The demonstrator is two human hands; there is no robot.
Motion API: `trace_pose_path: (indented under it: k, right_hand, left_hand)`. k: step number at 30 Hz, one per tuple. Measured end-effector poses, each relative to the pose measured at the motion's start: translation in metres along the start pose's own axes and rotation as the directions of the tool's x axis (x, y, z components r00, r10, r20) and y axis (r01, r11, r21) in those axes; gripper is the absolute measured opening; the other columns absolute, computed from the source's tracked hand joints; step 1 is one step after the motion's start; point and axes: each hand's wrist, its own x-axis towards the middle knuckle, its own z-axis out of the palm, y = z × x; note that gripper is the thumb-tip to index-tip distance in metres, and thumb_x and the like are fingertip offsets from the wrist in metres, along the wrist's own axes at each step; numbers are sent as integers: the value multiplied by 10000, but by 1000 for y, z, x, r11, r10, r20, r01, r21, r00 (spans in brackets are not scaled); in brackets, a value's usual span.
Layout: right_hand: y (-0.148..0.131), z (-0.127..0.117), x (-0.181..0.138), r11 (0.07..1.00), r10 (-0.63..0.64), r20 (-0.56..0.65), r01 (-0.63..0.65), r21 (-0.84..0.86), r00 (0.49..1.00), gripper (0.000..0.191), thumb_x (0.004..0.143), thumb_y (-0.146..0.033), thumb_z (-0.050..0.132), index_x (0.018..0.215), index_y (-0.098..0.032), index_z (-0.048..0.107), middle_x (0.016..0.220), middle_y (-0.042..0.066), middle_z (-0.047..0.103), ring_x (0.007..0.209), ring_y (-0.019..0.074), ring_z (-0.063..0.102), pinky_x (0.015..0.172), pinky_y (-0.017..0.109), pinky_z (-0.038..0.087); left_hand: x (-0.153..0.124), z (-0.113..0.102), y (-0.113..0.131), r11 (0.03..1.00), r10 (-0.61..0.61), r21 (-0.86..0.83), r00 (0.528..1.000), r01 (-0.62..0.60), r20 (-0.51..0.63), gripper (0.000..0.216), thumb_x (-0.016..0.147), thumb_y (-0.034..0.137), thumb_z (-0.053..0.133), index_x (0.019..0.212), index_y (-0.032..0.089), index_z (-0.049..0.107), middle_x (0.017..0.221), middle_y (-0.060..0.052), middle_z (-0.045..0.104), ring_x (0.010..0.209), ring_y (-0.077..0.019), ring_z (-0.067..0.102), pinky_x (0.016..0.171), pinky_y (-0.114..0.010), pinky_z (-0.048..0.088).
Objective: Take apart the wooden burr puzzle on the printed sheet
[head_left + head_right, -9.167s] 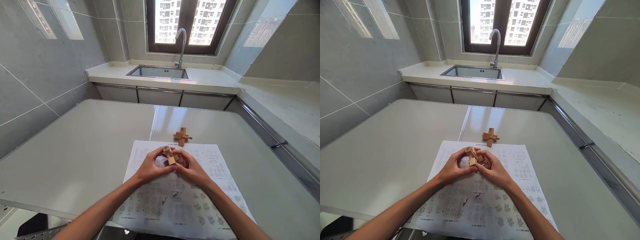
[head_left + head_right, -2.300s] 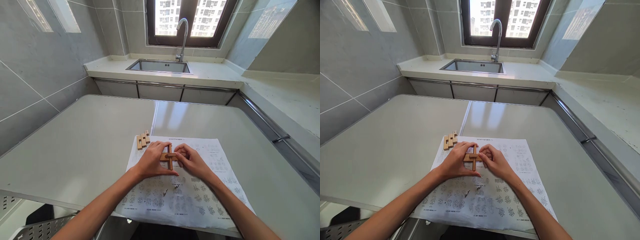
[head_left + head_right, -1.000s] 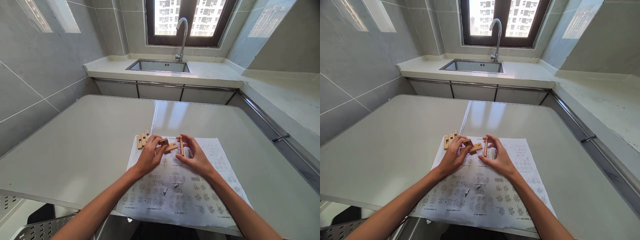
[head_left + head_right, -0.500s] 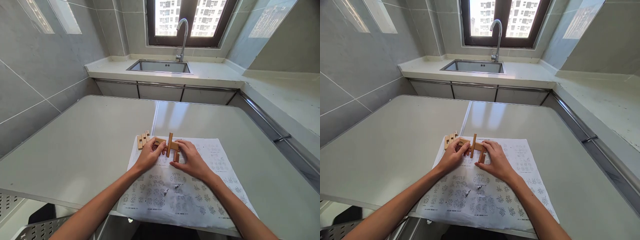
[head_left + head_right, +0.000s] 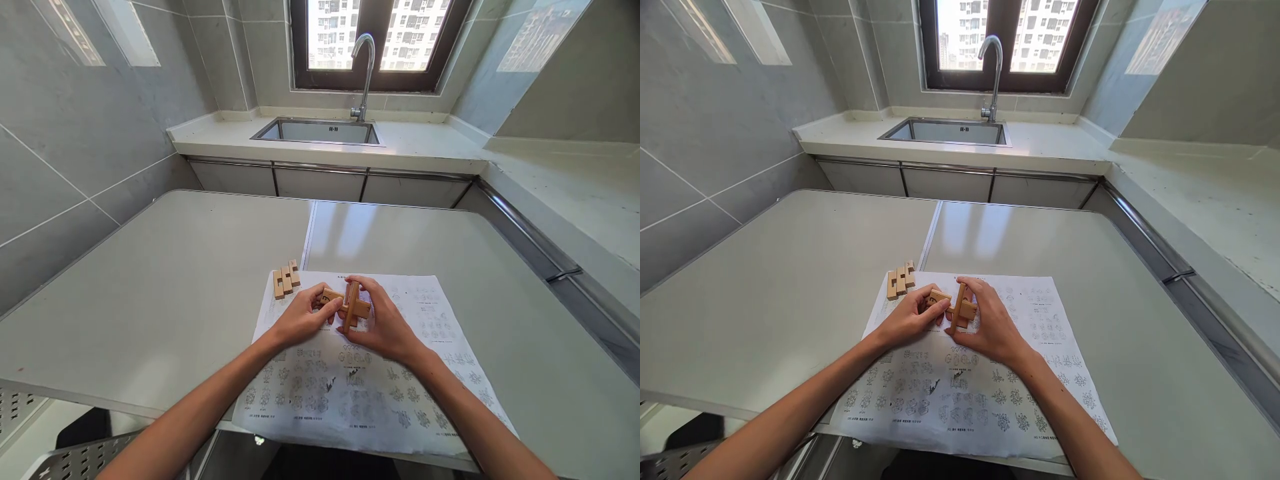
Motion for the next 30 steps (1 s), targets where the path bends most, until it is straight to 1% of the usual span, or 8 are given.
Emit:
trace_pose_path:
  k: [3, 8, 14, 19, 22, 24, 27, 30]
  right_hand:
    - [-2, -1, -1, 1000, 29, -24, -29, 12, 999, 818, 754, -268, 828, 1461, -306, 418, 1424, 112, 585, 1278, 337, 597, 1057, 520, 526]
    - [-3, -4, 0, 999, 39, -64, -38, 25, 997, 822, 709, -247, 840, 1420, -291, 431, 1372, 107, 598, 1247, 330, 603, 1075, 513, 511]
    - [-7, -5, 3, 994, 60, -39, -56, 98, 997, 827, 686, -216, 823, 1412, -282, 433, 1330, 102, 599, 1213, 318, 613, 1078, 503, 512]
    - [-9, -6, 4, 989, 53, -22, -50, 141, 998, 832, 677, -173, 798, 1412, -278, 424, 1344, 105, 586, 1243, 315, 592, 1105, 508, 497]
    - [-5, -9, 4, 980, 63, -14, -59, 192, 998, 829, 691, -153, 779, 1422, -283, 411, 1386, 111, 577, 1259, 311, 597, 1115, 507, 496]
    - [0, -12, 4, 971, 75, -46, -62, 231, 996, 790, 723, -173, 782, 1412, -290, 412, 1412, 112, 570, 1245, 300, 616, 1110, 502, 501]
    - [7, -16, 6, 959, 124, -130, -86, 269, 984, 694, 774, -281, 817, 1363, -294, 450, 1420, 105, 569, 1216, 290, 632, 1104, 503, 501]
    - [11, -16, 7, 953, 224, -121, -192, 234, 967, 692, 783, -409, 844, 1358, -285, 481, 1369, 103, 602, 1190, 303, 630, 1064, 508, 515]
  left_hand:
    - [1, -2, -2, 1000, 6, -27, 1000, -6, 2, 382, 1002, 545, 596, 878, 183, 594, 769, -8, 653, 695, -144, 589, 691, -281, 460]
    - [1, -4, -2, 994, 23, -111, 1000, -24, -8, 367, 1002, 543, 604, 903, 191, 564, 818, -18, 677, 704, -144, 571, 715, -284, 456]
    - [2, -2, 0, 971, 19, -238, 1000, -20, -7, 396, 979, 555, 632, 867, 192, 519, 742, 8, 628, 624, -123, 527, 652, -281, 430]
    - [2, -1, -1, 963, 13, -269, 1000, -5, 25, 402, 979, 554, 635, 862, 193, 502, 713, 14, 614, 585, -113, 527, 591, -268, 422]
    - [4, -4, -5, 953, -7, -303, 1000, -1, -27, 382, 978, 535, 634, 869, 196, 494, 690, 24, 599, 553, -107, 522, 573, -265, 434]
    - [5, -8, -7, 937, -23, -348, 995, -11, -93, 371, 968, 532, 633, 878, 201, 491, 676, 35, 578, 537, -109, 515, 546, -262, 431]
    - [6, -13, -9, 940, -15, -338, 984, -46, -177, 366, 964, 525, 630, 857, 202, 495, 657, 40, 559, 533, -108, 506, 544, -260, 437]
    - [6, -13, -8, 966, -10, -256, 975, -47, -220, 385, 972, 543, 611, 830, 206, 491, 619, 45, 552, 511, -105, 493, 552, -260, 432]
